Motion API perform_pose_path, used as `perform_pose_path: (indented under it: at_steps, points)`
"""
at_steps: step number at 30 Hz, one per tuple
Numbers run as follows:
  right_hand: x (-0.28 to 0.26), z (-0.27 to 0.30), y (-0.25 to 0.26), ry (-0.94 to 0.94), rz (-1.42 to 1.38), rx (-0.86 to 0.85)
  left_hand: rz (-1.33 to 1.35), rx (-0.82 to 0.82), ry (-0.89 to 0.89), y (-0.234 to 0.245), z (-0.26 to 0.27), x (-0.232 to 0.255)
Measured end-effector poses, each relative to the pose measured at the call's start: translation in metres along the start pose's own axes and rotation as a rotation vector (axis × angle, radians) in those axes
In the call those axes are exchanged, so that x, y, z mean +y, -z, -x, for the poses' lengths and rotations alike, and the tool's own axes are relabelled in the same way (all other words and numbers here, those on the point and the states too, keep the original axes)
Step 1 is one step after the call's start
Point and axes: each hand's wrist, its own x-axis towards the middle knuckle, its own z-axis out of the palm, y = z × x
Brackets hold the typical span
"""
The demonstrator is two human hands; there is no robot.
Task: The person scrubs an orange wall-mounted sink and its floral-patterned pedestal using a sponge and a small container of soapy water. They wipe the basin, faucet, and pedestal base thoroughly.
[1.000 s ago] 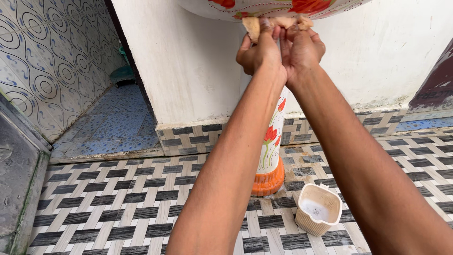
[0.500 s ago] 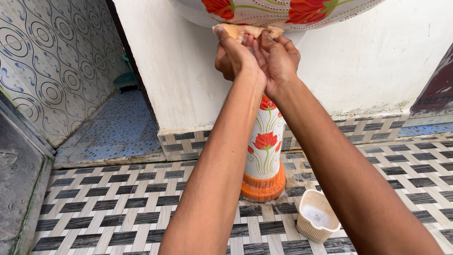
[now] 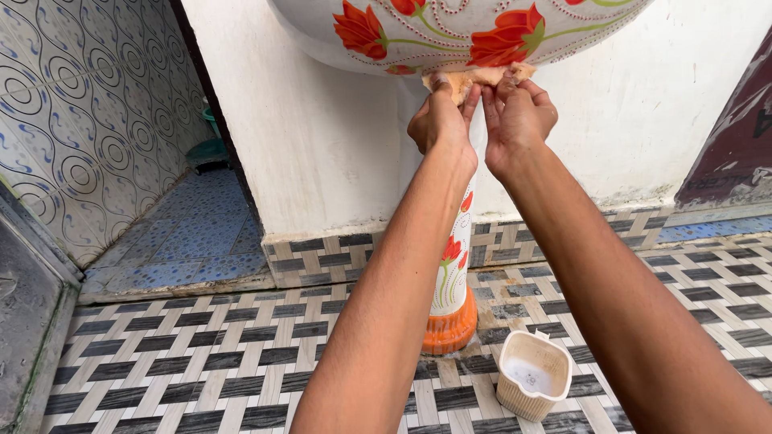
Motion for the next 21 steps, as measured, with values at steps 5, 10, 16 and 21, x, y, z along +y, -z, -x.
perform_pose_path:
  at_steps: [5, 10, 16, 21]
  points:
    - [0.02, -0.004, -0.009, -0.067, -0.055, -0.057, -0.004, 0.147, -0.097, -0.006, -0.003, 0.016]
    - [0.058, 0.002, -0.033, -0.142, -0.096, -0.222, -0.028, 0.228, -0.205, 0.01, -0.022, 0.053]
    - [0.098, 0.02, -0.063, -0.242, -0.161, -0.239, 0.002, 0.139, -0.281, 0.044, -0.053, 0.08]
    - [0.096, 0.006, -0.05, -0.242, -0.159, -0.164, 0.041, 0.008, -0.276, 0.058, -0.085, 0.06]
